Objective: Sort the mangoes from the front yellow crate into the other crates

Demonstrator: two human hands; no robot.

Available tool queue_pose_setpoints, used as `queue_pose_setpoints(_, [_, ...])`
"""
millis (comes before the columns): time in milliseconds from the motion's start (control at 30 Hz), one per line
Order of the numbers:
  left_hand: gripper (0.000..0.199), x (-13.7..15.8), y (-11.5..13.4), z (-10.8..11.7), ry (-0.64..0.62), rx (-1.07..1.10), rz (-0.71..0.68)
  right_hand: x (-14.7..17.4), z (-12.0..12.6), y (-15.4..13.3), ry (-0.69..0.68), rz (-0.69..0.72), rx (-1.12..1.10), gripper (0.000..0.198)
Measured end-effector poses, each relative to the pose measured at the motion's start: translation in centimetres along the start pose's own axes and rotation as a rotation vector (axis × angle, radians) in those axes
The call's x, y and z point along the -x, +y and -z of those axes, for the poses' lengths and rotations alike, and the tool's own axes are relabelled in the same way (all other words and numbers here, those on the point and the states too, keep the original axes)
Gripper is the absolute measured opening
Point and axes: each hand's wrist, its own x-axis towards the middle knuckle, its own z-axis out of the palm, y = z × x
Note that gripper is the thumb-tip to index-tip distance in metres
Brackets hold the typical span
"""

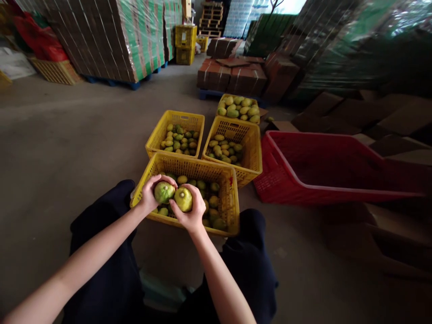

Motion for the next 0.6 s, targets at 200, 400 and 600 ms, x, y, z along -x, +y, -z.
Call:
queue_pose_setpoints(200, [0.034, 0.10, 0.74, 0.51, -0.106, -0.136, -0.077, 0.15, -0.04, -0.05, 0.003, 0.086, 0.017, 0.047])
queue_pose_setpoints(400, [0.032, 0.01, 0.60, 0.74, -0.125, -0.238, -0.095, 0.44, -0.02, -0.03, 0.004, 0.008, -0.013, 0.041])
queue_pose_setpoints(600, [0.028, -0.25, 0.20, 0.31, -0.052, -0.245, -0.003, 0.40, -0.33, -0.11, 0.027, -0.297, -0.130, 0.022])
